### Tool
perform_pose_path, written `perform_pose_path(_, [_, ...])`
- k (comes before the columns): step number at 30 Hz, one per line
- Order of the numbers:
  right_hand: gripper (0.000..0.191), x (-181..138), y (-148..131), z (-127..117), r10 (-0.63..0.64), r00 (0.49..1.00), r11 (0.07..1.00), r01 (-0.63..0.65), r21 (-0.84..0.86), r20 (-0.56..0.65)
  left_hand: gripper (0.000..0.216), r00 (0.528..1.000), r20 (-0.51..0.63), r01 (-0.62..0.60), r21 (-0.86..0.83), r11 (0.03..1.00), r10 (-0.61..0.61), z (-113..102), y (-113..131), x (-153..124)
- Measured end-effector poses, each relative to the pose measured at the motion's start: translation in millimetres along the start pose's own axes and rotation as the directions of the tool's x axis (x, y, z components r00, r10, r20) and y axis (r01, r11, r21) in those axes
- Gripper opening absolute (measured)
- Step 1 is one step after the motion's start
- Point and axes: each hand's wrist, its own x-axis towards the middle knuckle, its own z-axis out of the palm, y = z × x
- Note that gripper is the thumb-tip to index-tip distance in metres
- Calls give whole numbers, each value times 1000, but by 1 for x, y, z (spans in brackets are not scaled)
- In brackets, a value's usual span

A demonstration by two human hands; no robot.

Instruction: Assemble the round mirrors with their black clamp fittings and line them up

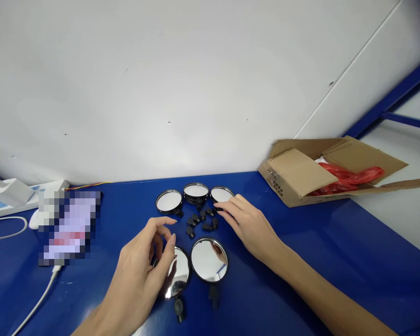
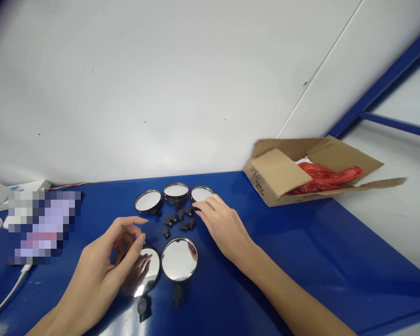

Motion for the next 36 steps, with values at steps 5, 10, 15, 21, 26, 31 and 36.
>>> perform_pose_path(5, [22, 0, 0, -1, -25, 999, 999, 26, 30, -48, 21, 990, 126, -79, 87, 993, 68, 0, -16, 6])
perform_pose_path(10, [23, 1, -4, -6, -26, 994, 998, 32, 52, -110, 14, 961, 261, -133, 161, 978, 88, -1, -25, 11])
perform_pose_path(15, [23, 3, -10, -11, -22, 985, 997, 33, 65, -169, 17, 956, 286, -120, 171, 978, 67, -4, -23, 14])
perform_pose_path(21, [20, 5, -19, -17, -66, 959, 994, 88, 70, -275, 20, 956, 284, -115, 156, 981, 67, -6, -21, 13])
perform_pose_path(26, [33, -1, -26, -21, -141, 940, 979, 180, 100, -309, 32, 986, 162, -42, 35, 999, 35, -8, -12, 8])
perform_pose_path(31, [29, -9, -47, -26, -403, 874, 861, 462, 212, -271, 64, 955, 276, 234, -468, 852, -110, -8, 1, 7])
perform_pose_path(36, [24, -8, -71, -28, -540, 809, 769, 586, 255, -234, 98, 915, 372, 381, -680, 627, -153, -6, 2, 13])
